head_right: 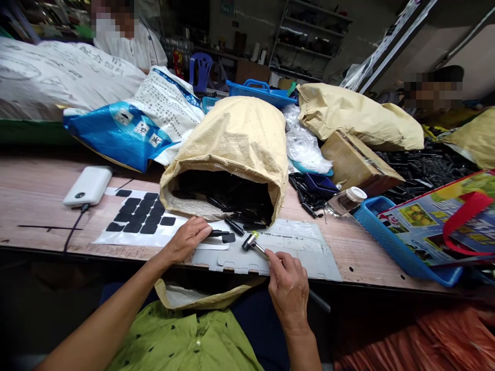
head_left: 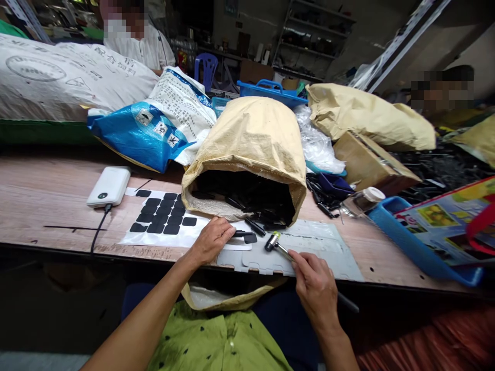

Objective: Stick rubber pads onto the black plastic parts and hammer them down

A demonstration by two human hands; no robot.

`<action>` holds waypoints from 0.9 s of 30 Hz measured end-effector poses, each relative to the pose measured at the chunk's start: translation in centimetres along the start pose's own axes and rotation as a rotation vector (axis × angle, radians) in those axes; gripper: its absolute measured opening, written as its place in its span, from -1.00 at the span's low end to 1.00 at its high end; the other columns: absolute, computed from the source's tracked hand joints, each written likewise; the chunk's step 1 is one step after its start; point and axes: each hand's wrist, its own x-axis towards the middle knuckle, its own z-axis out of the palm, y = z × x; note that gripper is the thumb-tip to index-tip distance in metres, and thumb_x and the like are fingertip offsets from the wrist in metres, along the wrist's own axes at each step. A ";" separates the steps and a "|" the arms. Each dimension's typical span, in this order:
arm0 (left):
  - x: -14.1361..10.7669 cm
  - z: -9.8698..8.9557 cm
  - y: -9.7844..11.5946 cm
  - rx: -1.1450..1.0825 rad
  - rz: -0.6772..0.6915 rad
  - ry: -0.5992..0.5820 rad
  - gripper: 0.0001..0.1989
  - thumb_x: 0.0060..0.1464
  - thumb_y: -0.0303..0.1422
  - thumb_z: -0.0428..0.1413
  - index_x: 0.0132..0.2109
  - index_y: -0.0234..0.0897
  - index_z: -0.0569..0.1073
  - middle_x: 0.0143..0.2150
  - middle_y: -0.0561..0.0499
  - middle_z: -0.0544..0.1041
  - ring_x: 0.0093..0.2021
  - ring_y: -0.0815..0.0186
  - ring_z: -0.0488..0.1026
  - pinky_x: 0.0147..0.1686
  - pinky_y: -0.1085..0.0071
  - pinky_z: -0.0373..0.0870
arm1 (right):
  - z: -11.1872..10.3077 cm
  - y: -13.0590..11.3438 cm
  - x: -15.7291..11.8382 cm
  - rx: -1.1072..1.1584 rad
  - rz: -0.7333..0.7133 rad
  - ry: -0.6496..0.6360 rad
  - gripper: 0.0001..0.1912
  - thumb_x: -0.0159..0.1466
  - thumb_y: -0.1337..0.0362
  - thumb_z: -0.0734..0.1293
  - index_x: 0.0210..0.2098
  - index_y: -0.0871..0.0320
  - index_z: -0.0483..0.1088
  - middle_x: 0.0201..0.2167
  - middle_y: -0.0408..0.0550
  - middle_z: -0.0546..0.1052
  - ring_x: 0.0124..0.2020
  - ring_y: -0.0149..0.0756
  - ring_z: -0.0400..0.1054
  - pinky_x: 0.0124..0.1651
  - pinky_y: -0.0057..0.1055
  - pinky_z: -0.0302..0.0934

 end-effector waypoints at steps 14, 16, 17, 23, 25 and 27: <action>-11.7 4.1 2.4 -0.164 -0.351 -0.377 -0.61 0.41 -0.10 -0.16 -0.13 -0.19 0.47 -0.18 -0.02 0.53 -0.13 0.24 0.44 -0.11 0.36 0.30 | 1.5 -0.5 0.4 0.015 0.113 0.082 -0.71 0.38 0.30 0.25 -0.01 0.00 0.55 -0.17 -0.06 0.51 -0.16 -0.20 0.30 -0.13 -0.28 0.12; -12.6 6.2 0.8 -0.031 -0.536 -0.321 -0.60 0.41 -0.14 -0.18 -0.17 -0.23 0.46 -0.20 -0.06 0.54 -0.13 0.21 0.47 -0.10 0.34 0.31 | 1.6 -0.5 0.4 0.007 0.105 0.097 -0.71 0.37 0.31 0.25 -0.01 0.00 0.55 -0.17 -0.07 0.51 -0.17 -0.21 0.30 -0.14 -0.28 0.11; -12.7 6.8 0.0 0.050 -0.610 -0.325 -0.61 0.40 -0.17 -0.17 -0.21 -0.25 0.46 -0.22 -0.09 0.55 -0.13 0.19 0.49 -0.11 0.32 0.31 | 1.6 -0.5 0.4 0.002 0.102 0.101 -0.72 0.37 0.31 0.26 -0.01 0.00 0.55 -0.17 -0.07 0.50 -0.17 -0.21 0.30 -0.14 -0.29 0.10; -10.7 7.0 -0.9 0.240 -0.668 -0.508 -0.64 0.31 -0.18 -0.07 -0.22 -0.28 0.55 -0.15 -0.23 0.63 -0.08 0.04 0.56 -0.12 0.25 0.33 | 1.9 -0.4 0.3 -0.013 0.104 0.098 -0.71 0.38 0.32 0.26 0.01 -0.01 0.54 -0.16 -0.07 0.51 -0.15 -0.20 0.30 -0.14 -0.29 0.10; -10.3 6.0 0.1 0.232 -0.617 -0.553 -0.57 0.31 -0.10 -0.08 -0.17 -0.29 0.57 -0.12 -0.25 0.63 -0.06 0.00 0.56 -0.12 0.23 0.35 | 1.9 -0.4 0.3 -0.017 0.101 0.099 -0.71 0.38 0.32 0.26 0.01 -0.01 0.54 -0.16 -0.08 0.51 -0.15 -0.20 0.30 -0.14 -0.29 0.10; -9.9 4.5 1.8 0.196 -0.514 -0.611 -0.56 0.29 -0.06 -0.04 -0.06 -0.27 0.58 -0.06 -0.24 0.62 0.00 -0.02 0.55 -0.09 0.23 0.36 | 2.0 -0.3 0.2 -0.020 0.100 0.101 -0.71 0.38 0.32 0.26 0.01 -0.01 0.53 -0.16 -0.08 0.51 -0.15 -0.20 0.30 -0.14 -0.29 0.10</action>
